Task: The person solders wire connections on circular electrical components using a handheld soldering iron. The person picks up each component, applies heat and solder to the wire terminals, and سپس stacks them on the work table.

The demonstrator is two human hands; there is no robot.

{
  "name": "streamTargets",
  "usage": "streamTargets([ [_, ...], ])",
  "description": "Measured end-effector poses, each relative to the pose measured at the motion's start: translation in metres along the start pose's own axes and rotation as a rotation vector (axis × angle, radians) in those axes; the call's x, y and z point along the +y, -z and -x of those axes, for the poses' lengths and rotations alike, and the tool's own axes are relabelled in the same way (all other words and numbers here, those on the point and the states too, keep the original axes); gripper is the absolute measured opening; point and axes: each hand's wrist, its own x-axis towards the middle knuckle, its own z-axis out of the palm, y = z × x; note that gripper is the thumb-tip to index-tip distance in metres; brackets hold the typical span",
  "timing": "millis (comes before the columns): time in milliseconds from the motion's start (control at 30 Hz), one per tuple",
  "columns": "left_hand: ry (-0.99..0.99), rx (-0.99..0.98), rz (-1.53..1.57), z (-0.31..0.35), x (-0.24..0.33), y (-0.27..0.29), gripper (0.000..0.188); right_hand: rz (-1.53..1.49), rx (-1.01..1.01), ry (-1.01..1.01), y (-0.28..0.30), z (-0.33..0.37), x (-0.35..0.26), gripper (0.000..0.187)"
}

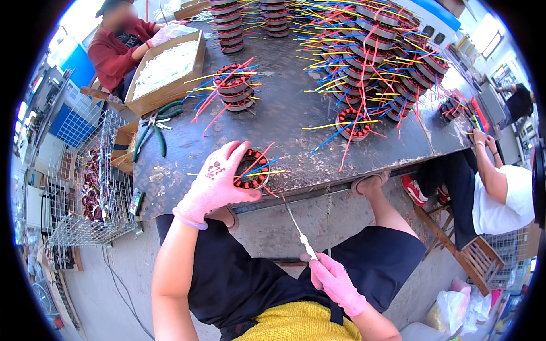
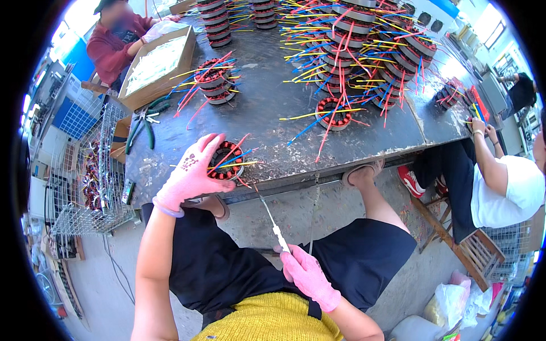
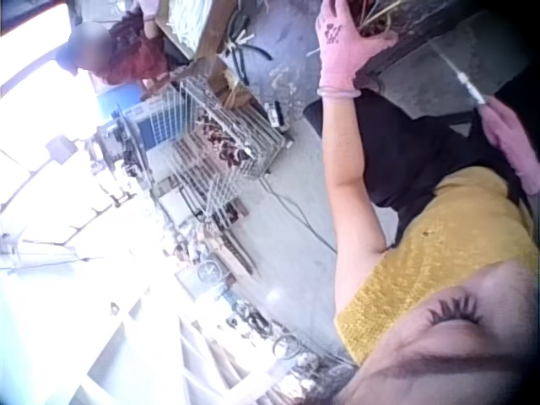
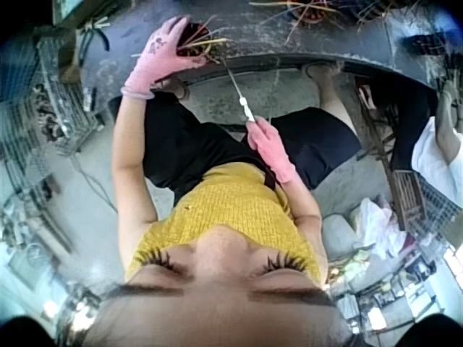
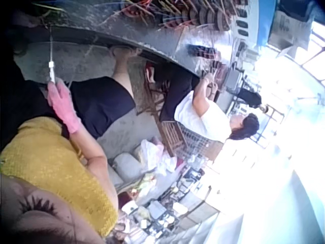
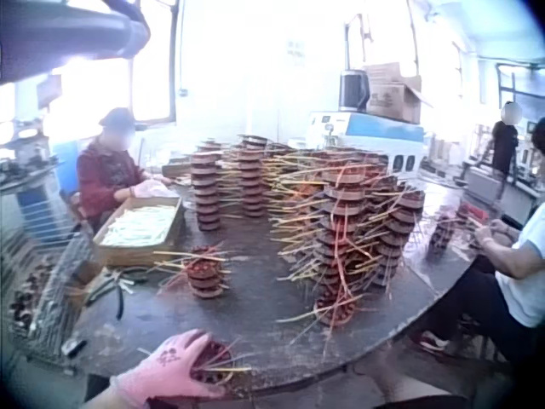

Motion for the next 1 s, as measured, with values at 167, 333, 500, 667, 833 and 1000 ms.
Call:
streamTargets([
  [167,-0.054,-0.016,-0.001,-0.0024,-0.0090,0.0014,0.100,0.035,-0.023,-0.030,-0.0019,-0.0046,-0.0035,0.037],
  [333,-0.060,-0.020,0.007,-0.0055,-0.0056,0.0007,0.099,0.029,-0.020,-0.017,-0.0046,-0.0060,-0.0047,0.036],
  [500,-0.061,-0.038,0.022,-0.0043,-0.0059,0.0019,0.100,0.017,-0.030,-0.009,-0.0017,-0.0064,-0.0028,0.036],
  [667,-0.048,-0.056,0.028,-0.0043,-0.0059,0.0019,0.101,0.010,-0.033,-0.031,-0.0031,-0.0066,-0.0047,0.037],
  [833,-0.054,-0.059,0.024,-0.0064,-0.0062,0.0018,0.100,0.027,-0.032,-0.020,-0.0024,-0.0079,-0.0024,0.036],
  [1000,-0.043,-0.064,0.037,-0.0066,-0.0056,0.0025,0.100,0.029,-0.038,-0.016,-0.0060,-0.0071,-0.0053,0.037],
])
